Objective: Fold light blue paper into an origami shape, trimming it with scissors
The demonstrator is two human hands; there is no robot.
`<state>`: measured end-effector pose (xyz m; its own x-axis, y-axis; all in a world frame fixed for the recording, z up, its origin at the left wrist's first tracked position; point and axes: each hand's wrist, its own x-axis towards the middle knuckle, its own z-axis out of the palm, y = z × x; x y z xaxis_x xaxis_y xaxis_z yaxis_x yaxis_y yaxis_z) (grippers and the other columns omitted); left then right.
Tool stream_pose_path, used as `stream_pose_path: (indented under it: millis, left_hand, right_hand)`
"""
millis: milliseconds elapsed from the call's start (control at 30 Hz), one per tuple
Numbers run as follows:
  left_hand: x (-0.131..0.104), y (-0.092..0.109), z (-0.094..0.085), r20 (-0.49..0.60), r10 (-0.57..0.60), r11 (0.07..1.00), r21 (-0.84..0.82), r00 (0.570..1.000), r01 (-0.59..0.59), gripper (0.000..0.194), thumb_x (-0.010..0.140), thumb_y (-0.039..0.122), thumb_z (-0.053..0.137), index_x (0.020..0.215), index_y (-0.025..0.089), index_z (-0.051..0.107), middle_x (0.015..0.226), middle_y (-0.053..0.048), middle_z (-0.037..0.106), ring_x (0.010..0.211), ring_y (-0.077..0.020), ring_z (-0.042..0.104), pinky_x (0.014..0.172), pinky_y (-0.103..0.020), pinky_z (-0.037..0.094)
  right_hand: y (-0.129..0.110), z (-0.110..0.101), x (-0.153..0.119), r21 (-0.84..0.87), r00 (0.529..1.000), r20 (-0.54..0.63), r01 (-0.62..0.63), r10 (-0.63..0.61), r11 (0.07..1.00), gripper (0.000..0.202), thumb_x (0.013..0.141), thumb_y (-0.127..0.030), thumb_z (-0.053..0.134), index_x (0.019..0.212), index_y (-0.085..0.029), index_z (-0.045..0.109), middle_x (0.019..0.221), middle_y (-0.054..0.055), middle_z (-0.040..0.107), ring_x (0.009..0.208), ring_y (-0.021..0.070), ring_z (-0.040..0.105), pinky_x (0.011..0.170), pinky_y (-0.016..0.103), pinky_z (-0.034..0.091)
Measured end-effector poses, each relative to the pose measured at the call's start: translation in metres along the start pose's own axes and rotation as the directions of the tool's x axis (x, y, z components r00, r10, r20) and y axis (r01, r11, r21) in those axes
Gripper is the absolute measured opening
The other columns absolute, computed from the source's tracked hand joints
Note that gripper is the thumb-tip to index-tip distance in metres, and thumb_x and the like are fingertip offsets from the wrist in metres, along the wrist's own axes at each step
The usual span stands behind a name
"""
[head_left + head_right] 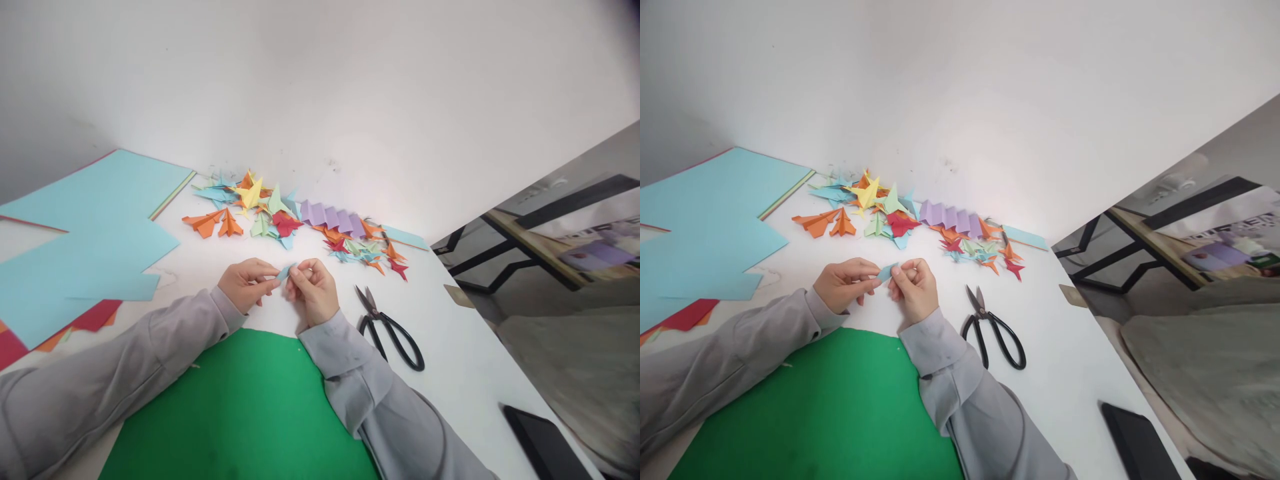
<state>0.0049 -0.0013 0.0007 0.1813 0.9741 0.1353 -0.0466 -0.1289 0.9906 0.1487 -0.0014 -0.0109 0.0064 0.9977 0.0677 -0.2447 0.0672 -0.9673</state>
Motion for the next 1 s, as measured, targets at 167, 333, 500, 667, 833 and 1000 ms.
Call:
stream_pose_path:
  millis: [167,333,500,667,833,1000]
  left_hand:
    - [0.003,-0.009,-0.002,0.003,0.061,0.998,0.021,0.998,-0.061,0.022,0.055,0.02,0.071,0.076,0.014,0.072,0.09,-0.009,0.062,0.052,-0.0072,0.051,0.032,-0.018,0.043]
    - [0.002,-0.008,-0.002,-0.026,0.058,0.997,0.051,0.998,-0.057,0.017,0.053,0.021,0.072,0.068,0.014,0.07,0.086,-0.007,0.063,0.051,-0.0058,0.05,0.035,-0.016,0.042]
    - [0.002,-0.001,-0.001,-0.004,-0.075,0.994,-0.076,0.997,0.075,0.02,0.064,0.03,0.065,0.069,0.014,0.055,0.057,0.001,0.057,0.04,-0.0078,0.05,0.035,-0.021,0.044]
    - [0.001,0.003,0.0,0.054,-0.138,0.981,-0.128,0.989,0.144,0.028,0.061,0.026,0.066,0.081,0.013,0.053,0.054,0.004,0.057,0.036,-0.0079,0.05,0.033,-0.02,0.044]
    - [0.001,0.004,0.001,0.047,-0.163,0.976,-0.136,0.986,0.167,0.025,0.059,0.026,0.066,0.074,0.014,0.05,0.049,0.004,0.056,0.037,-0.0097,0.052,0.031,-0.02,0.044]
    - [0.0,0.006,0.001,0.086,-0.185,0.977,-0.092,0.979,0.193,0.025,0.062,0.031,0.066,0.069,0.013,0.051,0.045,0.004,0.056,0.031,-0.0087,0.05,0.03,-0.02,0.042]
  right_hand:
    - [0.0,-0.002,-0.003,-0.005,0.994,0.112,0.003,-0.003,1.0,0.033,0.073,-0.048,0.06,0.067,-0.018,0.05,0.047,-0.003,0.059,0.038,0.0084,0.051,0.037,0.019,0.036]
    - [0.0,-0.002,-0.005,-0.076,0.988,0.153,0.014,-0.003,0.997,0.029,0.072,-0.045,0.062,0.069,-0.017,0.052,0.046,-0.003,0.058,0.038,0.008,0.049,0.04,0.02,0.037]
    - [-0.001,-0.001,-0.005,-0.097,0.986,0.161,-0.026,0.042,0.995,0.023,0.068,-0.035,0.066,0.074,-0.016,0.055,0.05,-0.003,0.06,0.039,0.0078,0.049,0.04,0.02,0.037]
    - [0.0,-0.001,-0.005,-0.097,0.976,0.208,-0.036,0.056,0.995,0.023,0.066,-0.032,0.067,0.08,-0.017,0.057,0.049,-0.004,0.059,0.038,0.0078,0.048,0.039,0.02,0.037]
    - [0.0,-0.001,-0.005,-0.086,0.976,0.211,-0.035,0.052,0.996,0.024,0.068,-0.035,0.064,0.083,-0.017,0.056,0.048,-0.004,0.06,0.037,0.0086,0.048,0.038,0.021,0.037]
    - [-0.002,0.0,-0.005,-0.106,0.97,0.241,-0.015,0.041,0.994,0.027,0.067,-0.037,0.067,0.083,-0.017,0.058,0.047,-0.004,0.06,0.039,0.0092,0.05,0.038,0.021,0.039]
